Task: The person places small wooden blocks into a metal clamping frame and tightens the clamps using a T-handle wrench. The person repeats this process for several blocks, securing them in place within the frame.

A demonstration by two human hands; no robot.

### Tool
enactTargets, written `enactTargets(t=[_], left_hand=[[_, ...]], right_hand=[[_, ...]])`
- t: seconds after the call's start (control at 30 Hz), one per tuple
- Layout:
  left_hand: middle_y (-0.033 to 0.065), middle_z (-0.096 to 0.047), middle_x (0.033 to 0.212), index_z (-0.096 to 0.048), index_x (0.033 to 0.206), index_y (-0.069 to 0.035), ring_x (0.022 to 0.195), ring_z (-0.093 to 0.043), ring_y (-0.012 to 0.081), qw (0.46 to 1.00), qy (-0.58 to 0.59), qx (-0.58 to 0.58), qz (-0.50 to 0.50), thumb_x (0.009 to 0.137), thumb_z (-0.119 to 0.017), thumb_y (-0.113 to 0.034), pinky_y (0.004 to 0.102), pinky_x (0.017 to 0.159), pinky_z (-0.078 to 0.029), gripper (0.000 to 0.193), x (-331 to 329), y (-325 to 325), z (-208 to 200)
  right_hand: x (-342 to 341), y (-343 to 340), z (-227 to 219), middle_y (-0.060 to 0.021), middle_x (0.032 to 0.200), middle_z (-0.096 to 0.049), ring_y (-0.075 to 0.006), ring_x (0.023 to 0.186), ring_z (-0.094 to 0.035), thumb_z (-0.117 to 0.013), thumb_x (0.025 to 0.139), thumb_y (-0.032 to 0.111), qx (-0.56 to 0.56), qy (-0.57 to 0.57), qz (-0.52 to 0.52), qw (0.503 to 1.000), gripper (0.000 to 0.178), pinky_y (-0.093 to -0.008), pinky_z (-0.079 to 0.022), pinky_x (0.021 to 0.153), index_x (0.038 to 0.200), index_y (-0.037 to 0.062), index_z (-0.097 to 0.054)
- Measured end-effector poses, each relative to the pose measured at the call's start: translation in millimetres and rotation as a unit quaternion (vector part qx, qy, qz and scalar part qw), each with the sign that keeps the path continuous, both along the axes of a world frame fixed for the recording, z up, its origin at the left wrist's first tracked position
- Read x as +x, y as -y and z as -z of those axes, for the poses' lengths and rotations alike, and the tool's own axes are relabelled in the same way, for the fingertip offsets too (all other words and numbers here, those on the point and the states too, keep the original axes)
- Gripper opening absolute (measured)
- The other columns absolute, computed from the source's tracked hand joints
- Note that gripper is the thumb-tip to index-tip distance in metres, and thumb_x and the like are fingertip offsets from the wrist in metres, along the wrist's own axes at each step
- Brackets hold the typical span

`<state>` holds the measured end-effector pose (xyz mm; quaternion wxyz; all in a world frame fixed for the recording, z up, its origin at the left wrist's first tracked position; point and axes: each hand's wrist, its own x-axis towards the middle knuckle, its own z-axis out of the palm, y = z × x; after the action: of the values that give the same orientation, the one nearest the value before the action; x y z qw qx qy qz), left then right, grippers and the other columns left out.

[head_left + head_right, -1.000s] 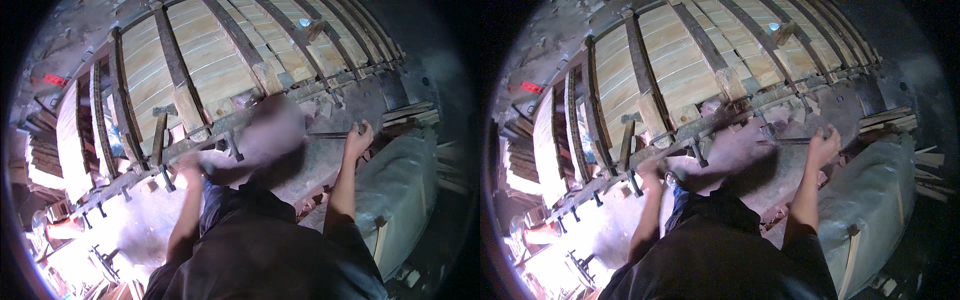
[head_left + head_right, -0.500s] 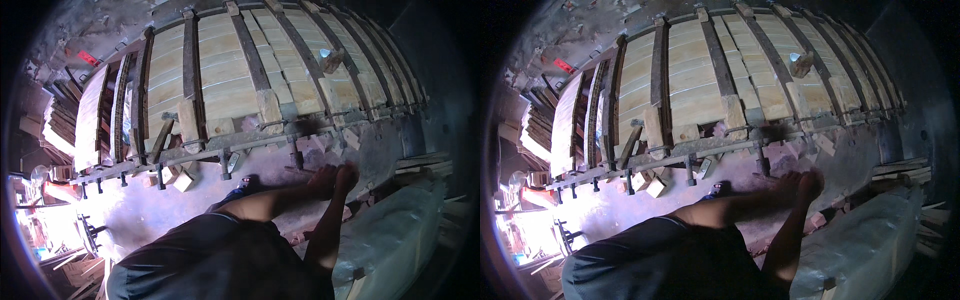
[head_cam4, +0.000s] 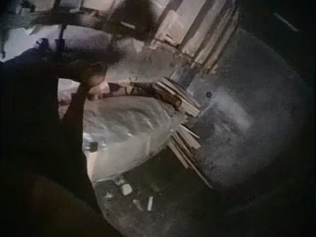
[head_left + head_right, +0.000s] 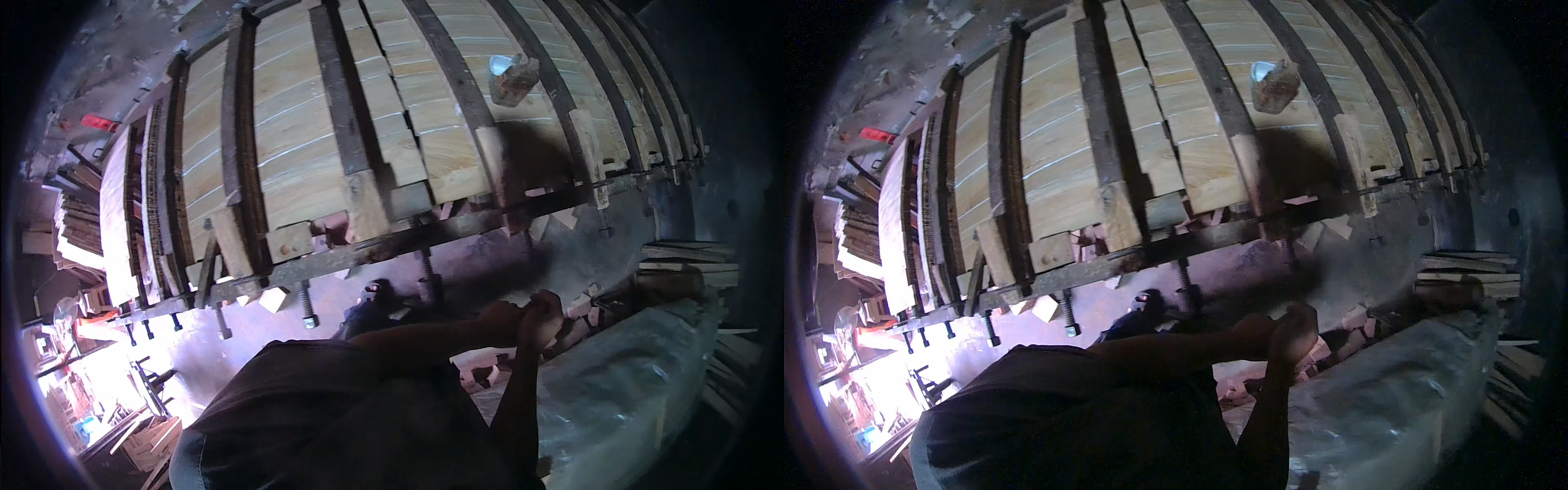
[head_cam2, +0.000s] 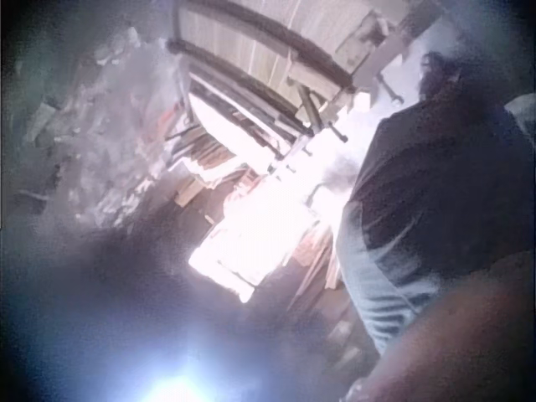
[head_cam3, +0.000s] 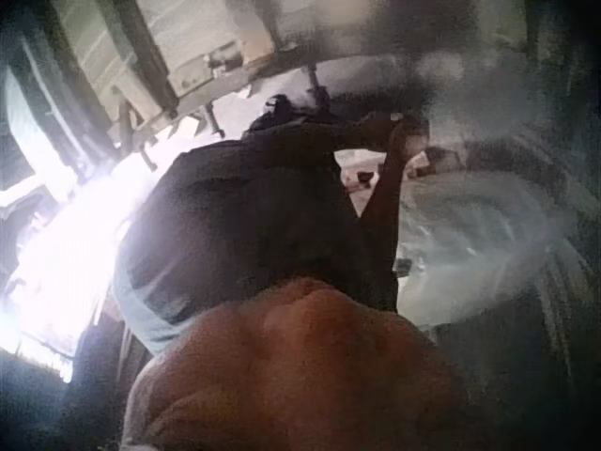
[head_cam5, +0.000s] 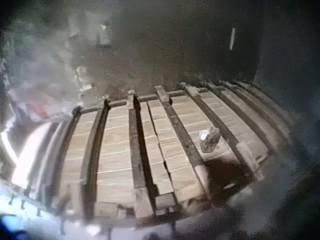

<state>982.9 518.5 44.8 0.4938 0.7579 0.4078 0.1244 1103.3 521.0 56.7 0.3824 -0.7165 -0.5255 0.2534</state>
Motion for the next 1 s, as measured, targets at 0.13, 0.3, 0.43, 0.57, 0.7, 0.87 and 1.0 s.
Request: enactTargets(t=[0.13, 0.3, 0.43, 0.57, 0.7, 0.87, 1.0], left_hand=[[0.0136, -0.071, 0.081, -0.058, 0.115, -0.003, 0.073, -0.07, 0.032, 1.0, -0.006, -0.016, -0.011, 0.084, -0.063, -0.035, 0.046, 0.065, -0.055, 0.044, 50, -38, 56], [0.0123, -0.07, 0.086, -0.061, 0.109, -0.004, 0.078, -0.07, 0.029, 0.996, -0.032, 0.013, -0.077, 0.085, -0.06, -0.029, 0.0438, 0.064, -0.056, 0.035, 71, -52, 101], [0.0117, -0.07, 0.089, -0.063, 0.107, -0.006, 0.079, -0.07, 0.0276, 0.99, -0.096, -0.042, -0.1, 0.085, -0.059, -0.027, 0.0434, 0.063, -0.055, 0.03, 88, -50, 154], [0.0122, -0.069, 0.092, -0.066, 0.101, -0.008, 0.082, -0.067, 0.0269, 0.98, -0.154, -0.029, -0.123, 0.086, -0.057, -0.024, 0.0422, 0.065, -0.053, 0.023, 108, -32, 230], [0.0162, -0.066, 0.104, -0.062, 0.112, -0.009, 0.1, -0.062, 0.0276, 0.968, -0.203, -0.085, -0.119, 0.088, -0.059, -0.025, 0.0393, 0.08, -0.051, 0.029, 119, -33, 274], [0.0158, -0.067, 0.103, -0.06, 0.119, -0.013, 0.096, -0.064, 0.0279, 0.973, -0.215, -0.063, -0.055, 0.087, -0.061, -0.025, 0.0402, 0.078, -0.052, 0.034, 80, -26, 267], [0.0154, -0.067, 0.102, -0.058, 0.125, -0.017, 0.093, -0.065, 0.0282, 0.972, -0.233, -0.036, -0.022, 0.087, -0.063, -0.024, 0.041, 0.077, -0.053, 0.039, 34, 13, 256]], right_hand=[[68, -38, 98, -0.01, 0.088, -0.066, -0.0215, 0.079, -0.062, -0.056, 0.089, 0.015, 0.024, 0.076, 0.076, 0.994, 0.02, -0.0332, -0.052, 0.073, 0.099, 0.0001, -0.065], [131, -35, 218, -0.0115, 0.089, -0.066, -0.0205, 0.074, -0.063, -0.055, 0.09, 0.013, -0.009, 0.066, 0.107, 0.992, 0.025, -0.0319, -0.054, 0.065, 0.108, -0.0022, -0.062], [133, -27, 282, -0.0124, 0.083, -0.066, -0.0229, 0.059, -0.062, -0.061, 0.091, 0.018, -0.042, -0.33, 0.118, 0.936, 0.037, -0.0318, -0.054, 0.051, 0.122, -0.001, -0.057], [113, -45, 300, -0.0117, 0.086, -0.066, -0.023, 0.062, -0.062, -0.06, 0.092, 0.018, -0.16, -0.51, 0.128, 0.835, 0.037, -0.0324, -0.055, 0.054, 0.124, 0.0003, -0.057], [108, -66, 325, -0.011, 0.088, -0.066, -0.0231, 0.066, -0.063, -0.059, 0.092, 0.019, -0.255, -0.65, 0.129, 0.704, 0.038, -0.033, -0.055, 0.057, 0.126, 0.0015, -0.056], [102, -58, 323, -0.0101, 0.091, -0.066, -0.0233, 0.07, -0.064, -0.058, 0.093, 0.019, -0.304, -0.751, 0.11, 0.577, 0.04, -0.0337, -0.056, 0.061, 0.129, 0.003, -0.054], [37, -71, 202, -0.0091, 0.099, -0.066, -0.024, 0.083, -0.065, -0.057, 0.094, 0.016, -0.249, -0.753, 0.117, 0.598, 0.035, -0.0345, -0.055, 0.079, 0.127, 0.0049, -0.056]])
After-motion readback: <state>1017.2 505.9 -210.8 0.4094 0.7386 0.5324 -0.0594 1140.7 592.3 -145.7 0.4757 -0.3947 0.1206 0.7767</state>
